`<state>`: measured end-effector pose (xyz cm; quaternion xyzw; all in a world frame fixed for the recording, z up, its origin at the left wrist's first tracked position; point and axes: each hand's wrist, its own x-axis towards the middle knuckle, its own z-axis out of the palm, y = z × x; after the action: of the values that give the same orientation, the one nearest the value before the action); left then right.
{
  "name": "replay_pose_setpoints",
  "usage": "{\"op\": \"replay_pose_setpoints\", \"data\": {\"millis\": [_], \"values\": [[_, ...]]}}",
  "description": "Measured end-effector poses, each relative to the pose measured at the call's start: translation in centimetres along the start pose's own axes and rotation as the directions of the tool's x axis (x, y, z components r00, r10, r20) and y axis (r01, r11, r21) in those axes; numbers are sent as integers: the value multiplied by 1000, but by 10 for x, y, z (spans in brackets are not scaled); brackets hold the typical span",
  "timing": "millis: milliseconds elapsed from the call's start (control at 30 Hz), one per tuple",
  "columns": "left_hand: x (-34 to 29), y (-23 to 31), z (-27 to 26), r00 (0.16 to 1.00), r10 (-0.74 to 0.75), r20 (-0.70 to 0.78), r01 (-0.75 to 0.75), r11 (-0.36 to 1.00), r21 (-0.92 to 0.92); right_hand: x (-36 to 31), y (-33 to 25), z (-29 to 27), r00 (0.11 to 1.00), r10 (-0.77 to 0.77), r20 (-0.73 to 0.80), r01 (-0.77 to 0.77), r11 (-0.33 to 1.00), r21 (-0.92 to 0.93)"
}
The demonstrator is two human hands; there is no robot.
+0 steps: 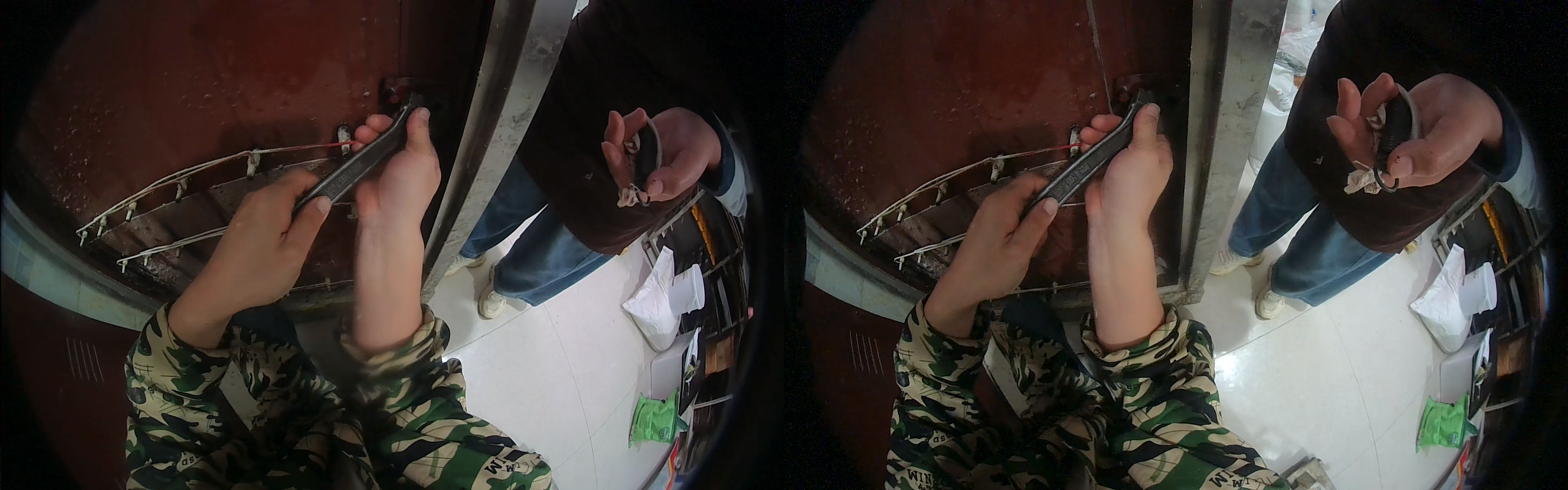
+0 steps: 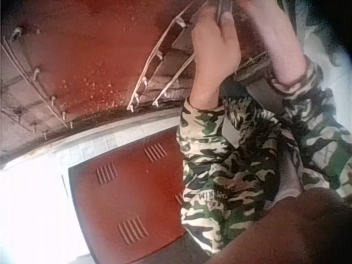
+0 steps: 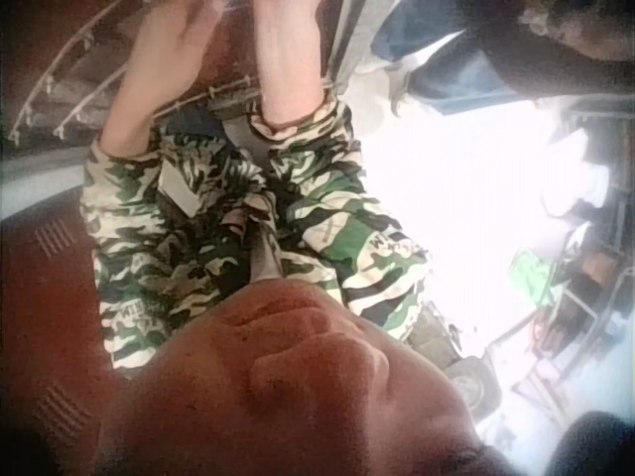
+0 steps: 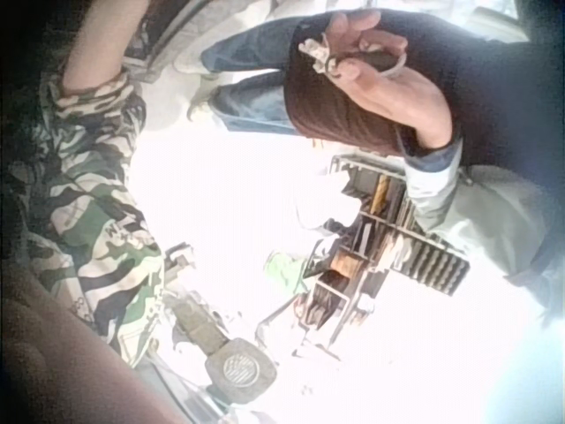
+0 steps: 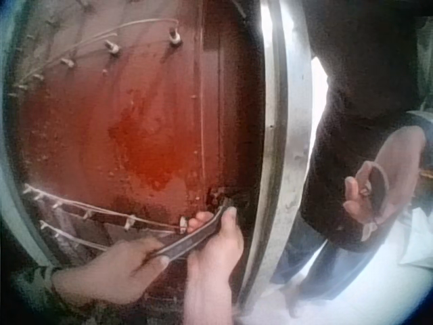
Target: The person uses a wrench to loosen and remove a bolt from a large reddish-brown appliance. After removing the bolt, they wrap the exposed pipe with white tape.
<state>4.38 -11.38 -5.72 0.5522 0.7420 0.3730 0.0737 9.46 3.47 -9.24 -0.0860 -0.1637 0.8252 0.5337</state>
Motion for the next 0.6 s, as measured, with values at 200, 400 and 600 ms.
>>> {"op": "replay_pose_setpoints", "data": {"millis": [200,400,600], "values": [[3,3,-16,996,11,-86,-2,994,105,-3,-2,3,1000,-17,-5,17,992,-124],[38,26,-54,934,336,-121,-273,889,367,-6,-12,-12,1000,-20,-23,16,985,-173],[15,18,-47,994,-3,-105,21,985,173,-4,-12,-12,996,34,83,-21,988,-152]]}}
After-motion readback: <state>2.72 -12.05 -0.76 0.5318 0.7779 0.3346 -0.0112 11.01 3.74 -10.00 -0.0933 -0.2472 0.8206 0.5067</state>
